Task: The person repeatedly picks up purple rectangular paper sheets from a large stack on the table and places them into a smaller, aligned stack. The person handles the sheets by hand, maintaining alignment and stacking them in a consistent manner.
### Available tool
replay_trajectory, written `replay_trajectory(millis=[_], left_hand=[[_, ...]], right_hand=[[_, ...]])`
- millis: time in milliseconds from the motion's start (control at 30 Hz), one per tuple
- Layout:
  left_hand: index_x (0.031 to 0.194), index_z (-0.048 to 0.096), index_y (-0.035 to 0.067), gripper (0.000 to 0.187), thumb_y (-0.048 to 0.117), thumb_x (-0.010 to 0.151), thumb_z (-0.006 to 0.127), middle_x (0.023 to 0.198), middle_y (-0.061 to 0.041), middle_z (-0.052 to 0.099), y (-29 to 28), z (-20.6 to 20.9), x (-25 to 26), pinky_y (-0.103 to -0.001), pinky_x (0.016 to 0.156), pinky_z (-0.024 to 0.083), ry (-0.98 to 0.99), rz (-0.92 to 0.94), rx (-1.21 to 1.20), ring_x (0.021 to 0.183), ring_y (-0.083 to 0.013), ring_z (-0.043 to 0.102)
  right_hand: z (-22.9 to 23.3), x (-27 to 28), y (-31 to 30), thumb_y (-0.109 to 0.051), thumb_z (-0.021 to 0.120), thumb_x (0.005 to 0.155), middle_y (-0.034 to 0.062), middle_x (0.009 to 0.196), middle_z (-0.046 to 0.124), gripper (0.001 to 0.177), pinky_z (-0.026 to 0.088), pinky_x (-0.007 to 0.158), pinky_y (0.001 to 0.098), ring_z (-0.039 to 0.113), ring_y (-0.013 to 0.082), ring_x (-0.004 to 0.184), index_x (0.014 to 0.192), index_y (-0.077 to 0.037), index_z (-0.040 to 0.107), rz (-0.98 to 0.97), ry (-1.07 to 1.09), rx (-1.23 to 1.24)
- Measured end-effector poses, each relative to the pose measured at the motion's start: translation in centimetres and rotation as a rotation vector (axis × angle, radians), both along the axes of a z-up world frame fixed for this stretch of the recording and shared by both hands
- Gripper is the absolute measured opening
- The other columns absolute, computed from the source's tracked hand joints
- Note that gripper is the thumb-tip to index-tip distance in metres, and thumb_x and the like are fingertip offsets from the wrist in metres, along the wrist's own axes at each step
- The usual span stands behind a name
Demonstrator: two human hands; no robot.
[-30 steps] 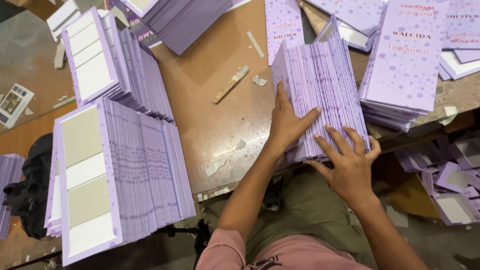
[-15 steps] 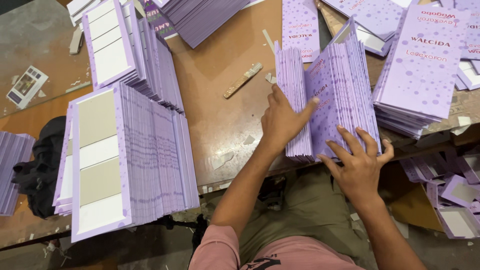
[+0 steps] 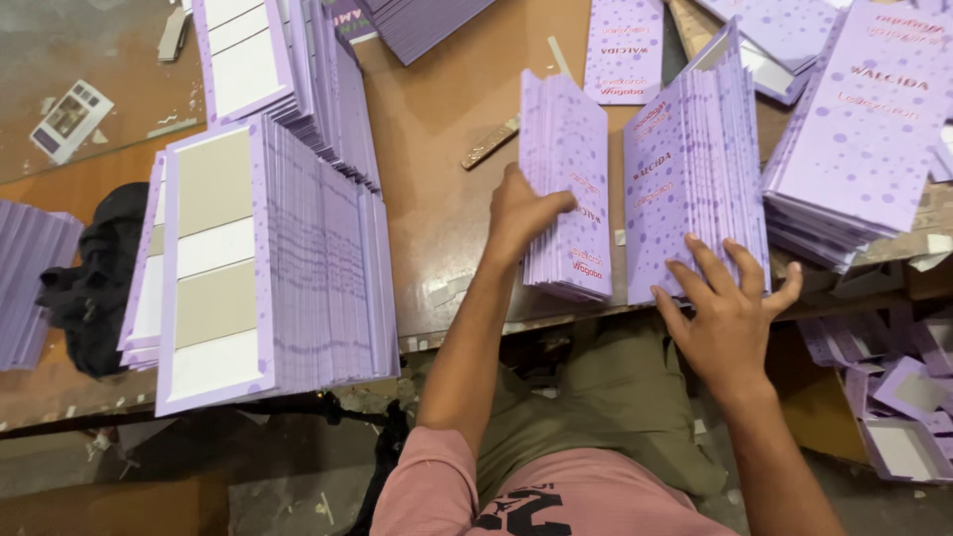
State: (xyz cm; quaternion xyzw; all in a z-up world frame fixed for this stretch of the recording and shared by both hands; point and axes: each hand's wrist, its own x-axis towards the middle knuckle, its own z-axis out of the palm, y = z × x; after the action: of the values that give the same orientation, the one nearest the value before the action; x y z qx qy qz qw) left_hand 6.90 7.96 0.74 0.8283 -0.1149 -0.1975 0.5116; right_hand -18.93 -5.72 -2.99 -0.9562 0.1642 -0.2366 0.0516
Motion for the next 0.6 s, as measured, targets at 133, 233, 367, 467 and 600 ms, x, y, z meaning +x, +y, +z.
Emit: replay_trajectory(millis=[133,233,367,467,600], left_hand=[[0.121,0.054,-0.01,0.067,0.013,0.063,0.079,0.105,-0.023,0.074,3.3,-1.7,-0.6,-0.037,0.077,0.063,0.122,0.085,-0.397,0.087,-0.0272,0.076],[0.128,0.05,-0.011,0.07,0.009,0.068,0.077,0.109,-0.025,0.071,5.4,-2.8,-0.6,-0.038,0.081,0.062,0.23,0.064,-0.639,0.089,-0.0283,0.075],[0.139,0.044,-0.009,0.077,0.009,0.071,0.074,0.114,-0.027,0.068,7.1,-4.9,-1.3,-0.039,0.086,0.06,0.418,0.07,-0.866,0.095,-0.0295,0.072],[0.149,0.039,-0.01,0.086,0.013,0.073,0.072,0.125,-0.025,0.065,7.7,-6.4,-2.3,-0.038,0.095,0.058,0.501,-0.015,-1.08,0.107,-0.0283,0.07],[0.153,0.034,-0.009,0.092,0.017,0.072,0.071,0.132,-0.025,0.061,8.1,-8.0,-3.2,-0.042,0.1,0.058,0.646,-0.1,-1.257,0.114,-0.0316,0.068]], right_hand=[[-0.4,-0.3,0.1,-0.045,0.075,0.096,0.0035,0.155,0.057,0.038,0.001,0.12,0.0749,0.036,0.0343,0.15,0.122,-0.017,0.075,-0.035,-0.003,0.019],[-0.2,0.1,0.5,-0.047,0.077,0.099,0.0152,0.158,0.053,0.041,-0.001,0.118,0.0729,0.031,0.0418,0.151,0.123,-0.014,0.075,-0.038,-0.085,-0.016],[0.4,1.0,2.8,-0.039,0.078,0.1,0.0212,0.155,0.052,0.04,0.018,0.126,0.0572,0.038,0.0404,0.148,0.126,-0.009,0.071,0.057,-0.302,0.181],[0.4,2.2,5.0,-0.036,0.075,0.096,0.021,0.151,0.048,0.052,0.037,0.119,0.046,0.046,0.0393,0.14,0.133,-0.003,0.059,0.21,-0.427,0.717],[-0.6,5.2,4.9,-0.029,0.059,0.1,0.0196,0.143,0.056,0.059,0.046,0.109,0.0441,0.058,0.0365,0.129,0.15,0.0,0.047,0.254,-0.246,1.033]])
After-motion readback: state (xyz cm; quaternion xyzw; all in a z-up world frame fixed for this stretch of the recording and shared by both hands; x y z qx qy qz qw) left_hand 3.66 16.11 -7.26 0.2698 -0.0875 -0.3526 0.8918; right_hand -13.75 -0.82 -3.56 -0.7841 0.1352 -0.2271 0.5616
